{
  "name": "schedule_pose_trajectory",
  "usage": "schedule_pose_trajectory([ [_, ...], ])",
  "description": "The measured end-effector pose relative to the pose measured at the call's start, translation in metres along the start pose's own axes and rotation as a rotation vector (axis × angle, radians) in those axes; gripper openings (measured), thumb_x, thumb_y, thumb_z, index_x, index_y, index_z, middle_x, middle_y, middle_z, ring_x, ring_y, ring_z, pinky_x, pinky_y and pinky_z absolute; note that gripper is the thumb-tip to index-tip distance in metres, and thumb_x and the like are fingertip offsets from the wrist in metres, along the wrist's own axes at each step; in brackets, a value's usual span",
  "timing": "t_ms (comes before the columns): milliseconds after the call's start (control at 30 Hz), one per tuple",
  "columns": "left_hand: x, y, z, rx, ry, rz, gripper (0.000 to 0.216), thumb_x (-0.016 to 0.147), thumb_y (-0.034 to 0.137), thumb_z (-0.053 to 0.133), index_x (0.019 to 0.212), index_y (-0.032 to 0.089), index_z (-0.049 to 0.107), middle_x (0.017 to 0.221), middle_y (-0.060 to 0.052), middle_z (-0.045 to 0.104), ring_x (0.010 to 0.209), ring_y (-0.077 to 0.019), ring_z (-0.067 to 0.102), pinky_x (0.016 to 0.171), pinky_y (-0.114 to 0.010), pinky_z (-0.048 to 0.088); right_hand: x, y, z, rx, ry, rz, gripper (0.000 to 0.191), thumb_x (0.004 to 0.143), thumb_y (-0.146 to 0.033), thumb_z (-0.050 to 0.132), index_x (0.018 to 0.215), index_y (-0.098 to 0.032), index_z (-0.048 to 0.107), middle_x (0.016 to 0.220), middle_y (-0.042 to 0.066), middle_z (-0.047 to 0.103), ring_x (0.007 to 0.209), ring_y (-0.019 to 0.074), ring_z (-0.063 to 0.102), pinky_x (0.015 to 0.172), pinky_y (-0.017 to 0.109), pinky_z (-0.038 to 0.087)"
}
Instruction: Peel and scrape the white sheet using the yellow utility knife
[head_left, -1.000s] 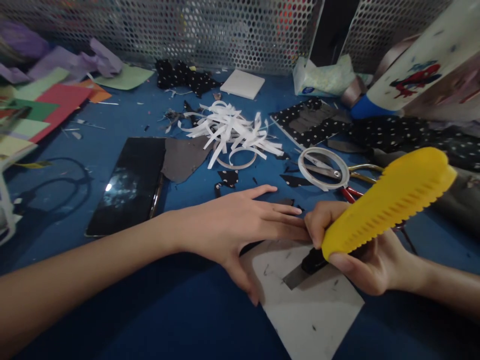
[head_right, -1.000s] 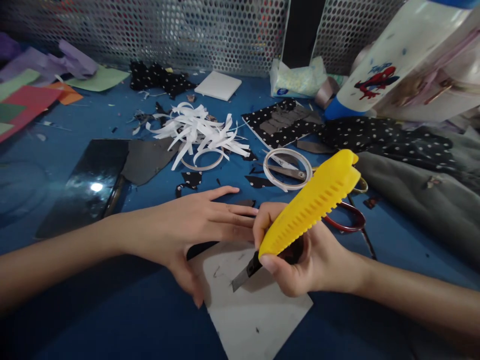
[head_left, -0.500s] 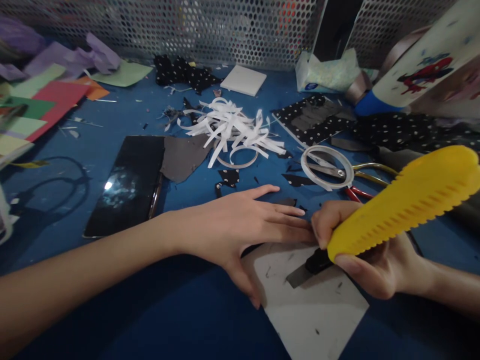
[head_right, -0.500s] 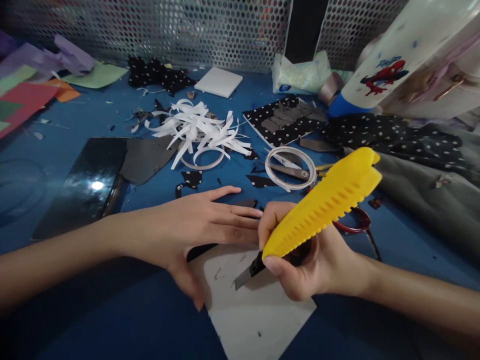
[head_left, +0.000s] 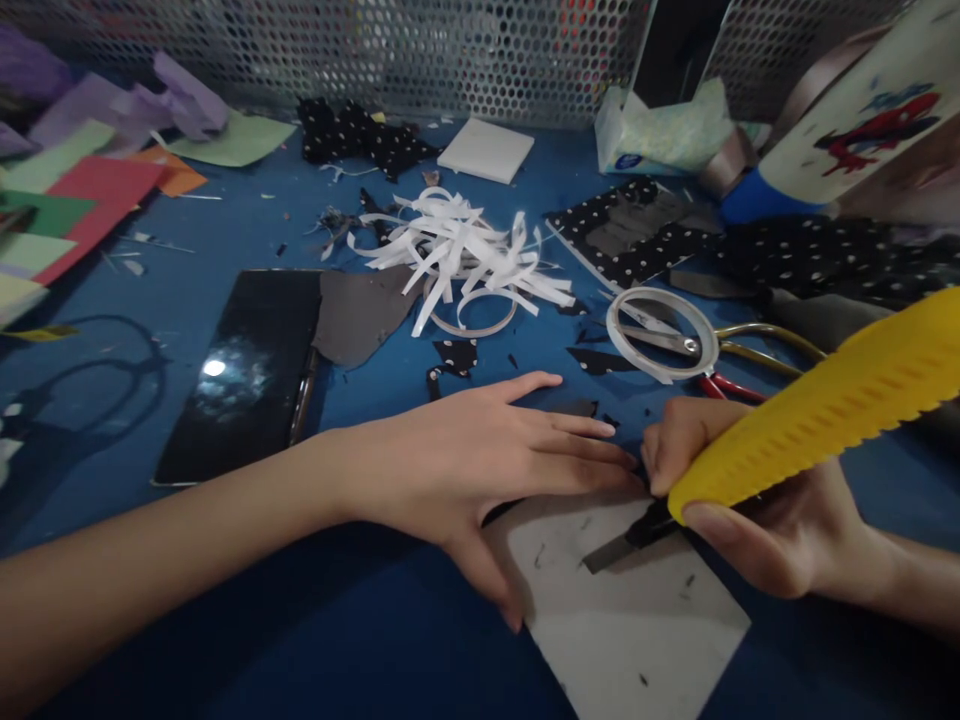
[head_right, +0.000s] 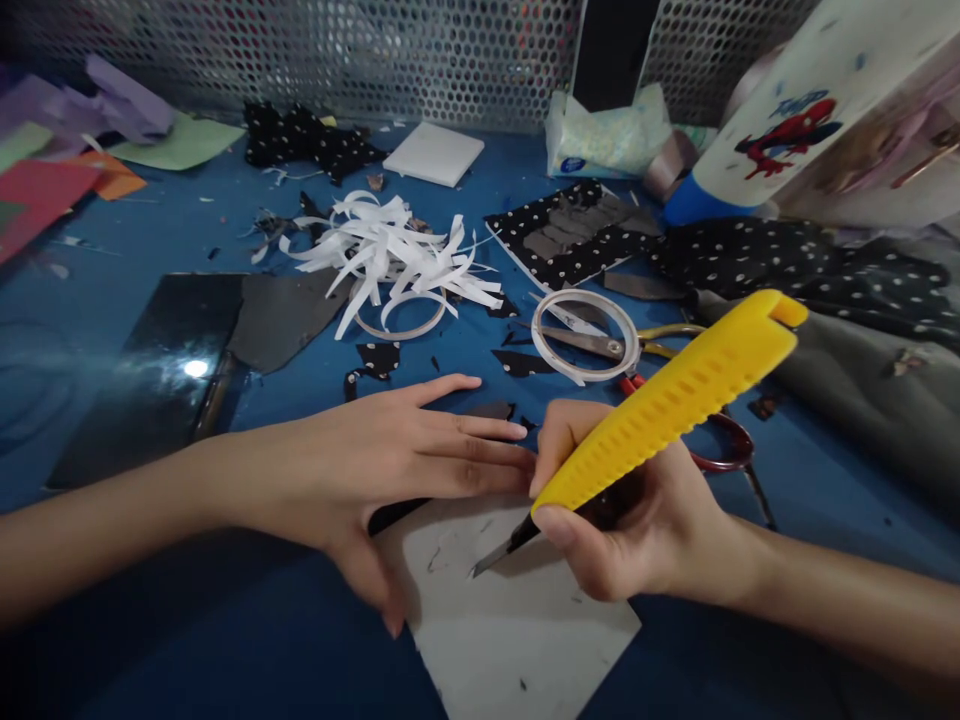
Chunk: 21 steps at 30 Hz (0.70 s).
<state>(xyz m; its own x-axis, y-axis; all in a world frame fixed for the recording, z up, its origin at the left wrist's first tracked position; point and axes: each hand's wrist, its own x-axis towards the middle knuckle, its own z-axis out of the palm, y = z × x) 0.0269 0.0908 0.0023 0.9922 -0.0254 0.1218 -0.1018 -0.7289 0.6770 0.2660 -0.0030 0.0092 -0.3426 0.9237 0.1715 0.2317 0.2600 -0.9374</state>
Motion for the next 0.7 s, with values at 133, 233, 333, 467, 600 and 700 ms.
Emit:
schedule_pose_trajectory([
  [133, 0.0003, -0.0006, 0.0003, -0.012, 0.011, 0.017, 0.086, 0.081, 0.040, 0.078, 0.154, 0.016, 0.039, 0.159, -0.009, 0.042, 0.152, -0.0301, 0.029, 0.125, -0.042, -0.010, -0.0006, 0.0002, -0.0010, -0.001, -0.004, 0.006, 0.015, 0.080, -0.027, 0.075, 0.081, -0.021, 0.062, 0.062, 0.000, 0.057, 0.049, 0.0126, 0.053, 0.040, 0.024, 0.038],
  [233, 0.0005, -0.0015, 0.0012, -0.012, 0.013, 0.020, 0.086, 0.081, 0.042, 0.078, 0.154, 0.017, 0.040, 0.159, -0.008, 0.041, 0.152, -0.0297, 0.028, 0.125, -0.041, -0.011, -0.0023, 0.0008, -0.0018, 0.013, -0.014, 0.034, 0.015, 0.081, -0.028, 0.075, 0.082, -0.022, 0.061, 0.062, -0.001, 0.056, 0.048, 0.0117, 0.050, 0.039, 0.023, 0.036],
  [333, 0.0005, -0.0016, 0.0014, 0.004, 0.000, 0.022, 0.085, 0.082, 0.043, 0.076, 0.154, 0.016, 0.039, 0.161, -0.007, 0.039, 0.153, -0.0268, 0.026, 0.124, -0.037, -0.015, -0.0032, 0.0016, -0.0025, 0.024, -0.010, 0.052, 0.017, 0.082, -0.031, 0.074, 0.082, -0.022, 0.060, 0.061, -0.002, 0.054, 0.048, 0.0113, 0.048, 0.041, 0.025, 0.036],
  [467, 0.0008, -0.0008, 0.0009, 0.009, 0.002, 0.024, 0.085, 0.083, 0.042, 0.075, 0.155, 0.016, 0.038, 0.161, -0.006, 0.038, 0.154, -0.0253, 0.025, 0.123, -0.035, -0.017, -0.0010, 0.0002, -0.0031, 0.008, -0.019, 0.069, 0.020, 0.085, -0.036, 0.073, 0.080, -0.022, 0.060, 0.061, -0.002, 0.053, 0.047, 0.0111, 0.047, 0.041, 0.026, 0.035],
  [600, 0.0012, -0.0005, 0.0006, 0.019, 0.000, 0.023, 0.086, 0.082, 0.042, 0.076, 0.154, 0.014, 0.039, 0.161, -0.006, 0.039, 0.154, -0.0249, 0.025, 0.123, -0.034, -0.017, 0.0022, -0.0025, -0.0031, -0.006, -0.017, 0.069, 0.024, 0.086, -0.041, 0.074, 0.080, -0.022, 0.060, 0.063, -0.001, 0.052, 0.046, 0.0112, 0.047, 0.039, 0.028, 0.035],
  [700, 0.0010, 0.0000, 0.0005, 0.032, -0.012, 0.011, 0.086, 0.082, 0.043, 0.076, 0.155, 0.015, 0.038, 0.161, -0.006, 0.038, 0.153, -0.0268, 0.025, 0.124, -0.038, -0.015, 0.0033, -0.0027, -0.0034, -0.027, -0.015, 0.051, 0.024, 0.087, -0.043, 0.072, 0.080, -0.023, 0.060, 0.065, -0.002, 0.052, 0.047, 0.0112, 0.050, 0.041, 0.028, 0.039],
])
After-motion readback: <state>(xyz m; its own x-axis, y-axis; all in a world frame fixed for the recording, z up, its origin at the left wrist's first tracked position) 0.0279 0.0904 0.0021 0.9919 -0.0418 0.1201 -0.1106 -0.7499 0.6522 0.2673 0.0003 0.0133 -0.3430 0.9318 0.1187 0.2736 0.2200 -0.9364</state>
